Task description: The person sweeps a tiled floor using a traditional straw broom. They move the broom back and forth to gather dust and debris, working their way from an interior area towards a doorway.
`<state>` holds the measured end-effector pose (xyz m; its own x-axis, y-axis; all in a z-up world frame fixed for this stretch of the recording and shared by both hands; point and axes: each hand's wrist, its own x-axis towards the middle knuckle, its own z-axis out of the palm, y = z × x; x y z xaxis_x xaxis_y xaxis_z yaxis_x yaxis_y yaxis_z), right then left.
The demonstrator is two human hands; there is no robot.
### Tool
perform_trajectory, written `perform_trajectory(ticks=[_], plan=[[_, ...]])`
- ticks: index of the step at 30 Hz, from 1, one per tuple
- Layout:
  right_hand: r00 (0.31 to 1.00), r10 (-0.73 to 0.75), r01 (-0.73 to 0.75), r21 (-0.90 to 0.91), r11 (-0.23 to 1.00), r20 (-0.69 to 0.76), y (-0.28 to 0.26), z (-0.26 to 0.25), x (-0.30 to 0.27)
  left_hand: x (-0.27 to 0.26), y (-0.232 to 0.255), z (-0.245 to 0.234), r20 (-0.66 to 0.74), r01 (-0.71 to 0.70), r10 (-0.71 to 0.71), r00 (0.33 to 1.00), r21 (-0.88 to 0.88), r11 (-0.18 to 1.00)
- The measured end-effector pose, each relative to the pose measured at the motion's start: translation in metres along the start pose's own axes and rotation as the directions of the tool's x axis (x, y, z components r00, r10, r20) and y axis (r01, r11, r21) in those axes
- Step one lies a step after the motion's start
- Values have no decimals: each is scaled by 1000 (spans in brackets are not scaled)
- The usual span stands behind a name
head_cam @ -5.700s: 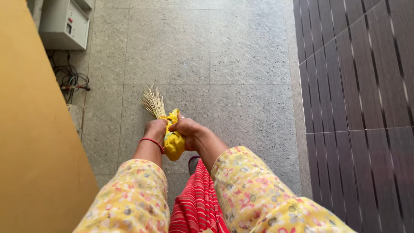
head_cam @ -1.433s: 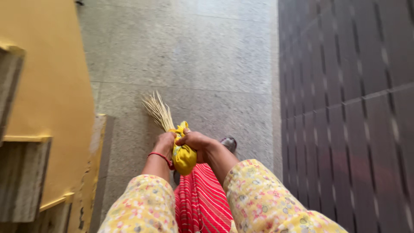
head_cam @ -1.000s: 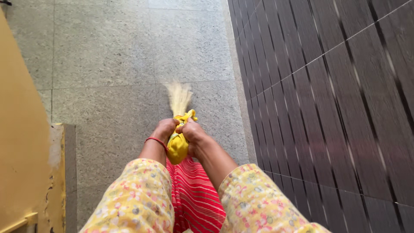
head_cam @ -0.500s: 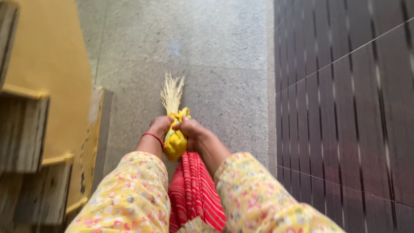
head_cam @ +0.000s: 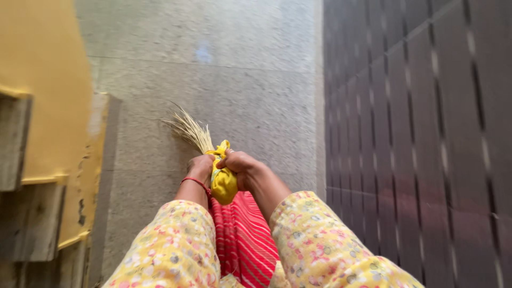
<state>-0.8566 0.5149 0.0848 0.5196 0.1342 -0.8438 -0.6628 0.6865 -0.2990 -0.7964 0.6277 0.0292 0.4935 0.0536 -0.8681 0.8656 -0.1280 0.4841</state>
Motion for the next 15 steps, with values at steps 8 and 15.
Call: perform_trajectory(ticks=[8, 15], plan=[[970, -100, 128, 115, 985, -222, -3, -18, -30, 17, -10, 49, 458, 70, -130, 879, 147, 987], [946, -254, 289, 167, 943, -203, 94, 24, -23, 41, -59, -39, 520, 3, -64, 852, 117, 993]])
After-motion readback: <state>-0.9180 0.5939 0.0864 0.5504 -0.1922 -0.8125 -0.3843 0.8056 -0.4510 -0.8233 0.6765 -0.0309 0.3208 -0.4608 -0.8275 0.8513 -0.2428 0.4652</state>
